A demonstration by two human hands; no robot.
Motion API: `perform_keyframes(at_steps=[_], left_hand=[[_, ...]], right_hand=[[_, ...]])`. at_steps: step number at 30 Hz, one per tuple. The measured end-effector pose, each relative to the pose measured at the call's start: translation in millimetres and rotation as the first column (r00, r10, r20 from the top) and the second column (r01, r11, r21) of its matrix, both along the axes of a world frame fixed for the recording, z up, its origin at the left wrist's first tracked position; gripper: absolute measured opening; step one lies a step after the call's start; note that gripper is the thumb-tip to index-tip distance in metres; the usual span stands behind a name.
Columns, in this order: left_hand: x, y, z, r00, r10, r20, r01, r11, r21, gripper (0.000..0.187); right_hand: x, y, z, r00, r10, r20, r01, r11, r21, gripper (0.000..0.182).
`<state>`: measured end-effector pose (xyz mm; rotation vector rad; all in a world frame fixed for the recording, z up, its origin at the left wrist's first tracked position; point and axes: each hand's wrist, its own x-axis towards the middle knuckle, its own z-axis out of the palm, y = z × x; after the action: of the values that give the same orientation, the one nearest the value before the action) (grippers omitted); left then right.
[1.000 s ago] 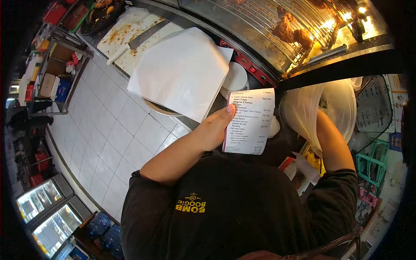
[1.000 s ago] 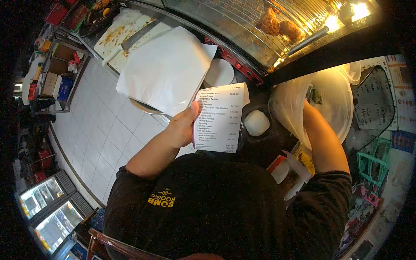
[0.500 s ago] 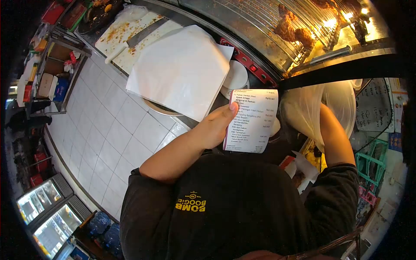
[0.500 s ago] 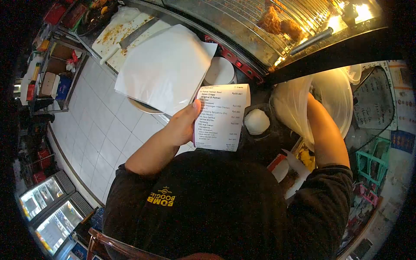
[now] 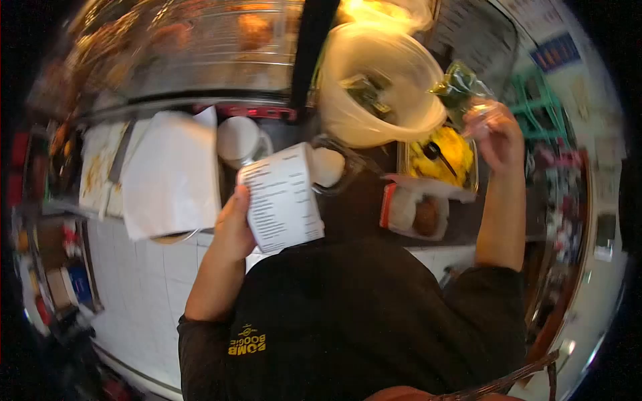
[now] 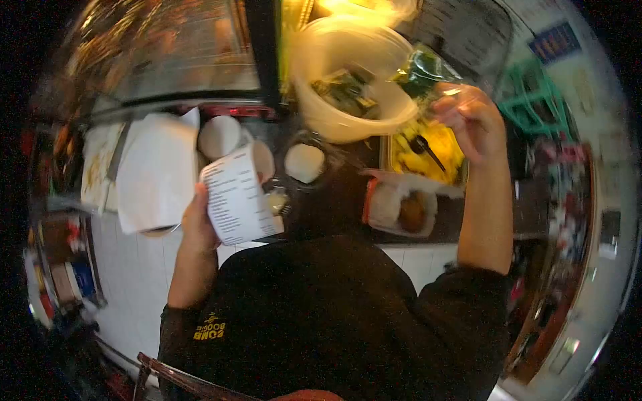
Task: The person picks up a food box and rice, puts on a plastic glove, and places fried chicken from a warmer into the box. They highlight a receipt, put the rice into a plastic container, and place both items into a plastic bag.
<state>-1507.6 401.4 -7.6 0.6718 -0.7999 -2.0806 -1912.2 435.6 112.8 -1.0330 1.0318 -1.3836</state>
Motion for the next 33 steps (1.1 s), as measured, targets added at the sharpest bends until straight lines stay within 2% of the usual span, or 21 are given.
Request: perform_keyframes(at_steps=[1,2,4,6,8,9,10,11,13,14,17,18,20,21,22,23,25,27,28,32,33], left_hand=[[-4.4,1.2,-3.8,0.999,0.021,-0.034,-0.018,0.997,0.078,0.063],[-9.1,4.1,2.1,0.999,-0.022,-0.029,0.024,0.998,0.058,0.062],[-23.7,3.4,5.0,0.994,-0.101,-0.04,0.103,0.994,0.039,0.061],[-42.7,5.7,1.6,0.98,-0.18,-0.088,0.184,0.982,0.041,0.06],[-66.2,13.3,1.4,0.965,-0.254,-0.069,0.258,0.964,0.061,0.058],[-77.1,16.4,3.0,0.957,-0.285,-0.06,0.289,0.955,0.068,0.057],[-87.7,22.3,0.9,0.943,-0.313,-0.118,0.322,0.944,0.073,0.054],[-100.0,29.5,2.6,0.934,-0.347,-0.086,0.354,0.933,0.073,0.053],[-126.9,45.0,8.7,0.915,-0.402,-0.023,0.402,0.914,0.058,0.052],[-139.4,54.3,9.8,0.905,-0.419,-0.071,0.424,0.901,0.089,0.051],[-180.1,83.8,11.6,0.856,-0.511,-0.077,0.516,0.853,0.077,0.051],[-197.6,98.7,17.3,0.858,-0.512,-0.038,0.514,0.856,0.057,0.051],[-238.7,135.1,24.4,0.805,-0.577,-0.136,0.588,0.806,0.062,0.051],[-259.9,154.0,21.6,0.773,-0.613,-0.165,0.628,0.776,0.06,0.051],[-284.7,178.0,27.4,0.797,-0.604,0.005,0.604,0.797,0.03,0.055],[-309.1,201.7,26.3,0.735,-0.67,-0.106,0.676,0.736,0.035,0.051],[-363.8,257.1,36.0,0.751,-0.658,0.045,0.66,0.751,-0.019,0.051],[-416.2,309.2,36.0,0.668,-0.739,-0.088,0.741,0.671,-0.006,0.05],[-443.0,330.6,31.5,0.57,-0.806,-0.16,0.816,0.578,-0.002,0.05],[-531.0,422.4,48.8,0.443,-0.894,-0.068,0.895,0.436,0.101,0.051],[-550.9,441.5,47.1,0.394,-0.917,-0.063,0.919,0.392,0.05,0.052]], right_hand=[[-1.3,38.3,5.2,0.995,-0.041,0.095,0.047,0.997,-0.06,0.021],[1.5,75.9,13.6,0.979,-0.07,0.193,0.095,0.988,-0.12,0.022],[8.1,130.7,15.5,0.98,-0.08,0.181,0.114,0.976,-0.188,0.004],[12.5,173.7,-7.5,0.93,-0.19,0.315,0.223,0.972,-0.073,0.018],[10.4,198.6,-48.9,0.907,-0.284,0.311,0.288,0.957,0.035,0.025],[5.2,204.3,-79.4,0.916,-0.318,0.245,0.308,0.948,0.08,0.025],[-7.2,214.4,-125.4,0.912,-0.319,0.256,0.27,0.94,0.21,0.02],[-17.3,225.8,-160.4,0.909,-0.319,0.269,0.222,0.916,0.336,0.015],[-14.1,231.5,-175.8,0.887,-0.435,-0.157,0.439,0.686,0.579,0.033],[-28.2,250.9,-195.8,0.857,-0.354,-0.374,0.506,0.711,0.489,0.044],[-39.4,299.4,-163.5,0.778,-0.48,-0.406,0.625,0.66,0.418,0.036],[-48.7,327.3,-168.1,0.766,-0.474,-0.434,0.638,0.645,0.421,0.034],[-61.0,393.8,-190.7,0.751,-0.509,-0.42,0.66,0.587,0.469,0.034],[-61.7,429.6,-209.7,0.78,-0.5,-0.376,0.624,0.587,0.515,0.034],[-59.4,468.2,-232.4,0.807,-0.489,-0.332,0.586,0.585,0.561,0.034],[-56.1,510.0,-256.7,0.884,-0.343,-0.317,0.465,0.586,0.664,0.033],[-56.4,583.1,-296.3,0.896,-0.159,-0.415,0.43,0.55,0.716,0.034],[-54.1,662.0,-327.9,0.88,-0.031,-0.474,0.432,0.464,0.773,0.035],[-55.6,699.0,-340.3,0.871,0.012,-0.491,0.444,0.41,0.797,0.036],[-59.9,825.7,-373.6,0.879,0.044,-0.474,0.461,0.169,0.871,0.039],[-60.5,847.5,-379.7,0.887,0.031,-0.46,0.453,0.127,0.882,0.04]])
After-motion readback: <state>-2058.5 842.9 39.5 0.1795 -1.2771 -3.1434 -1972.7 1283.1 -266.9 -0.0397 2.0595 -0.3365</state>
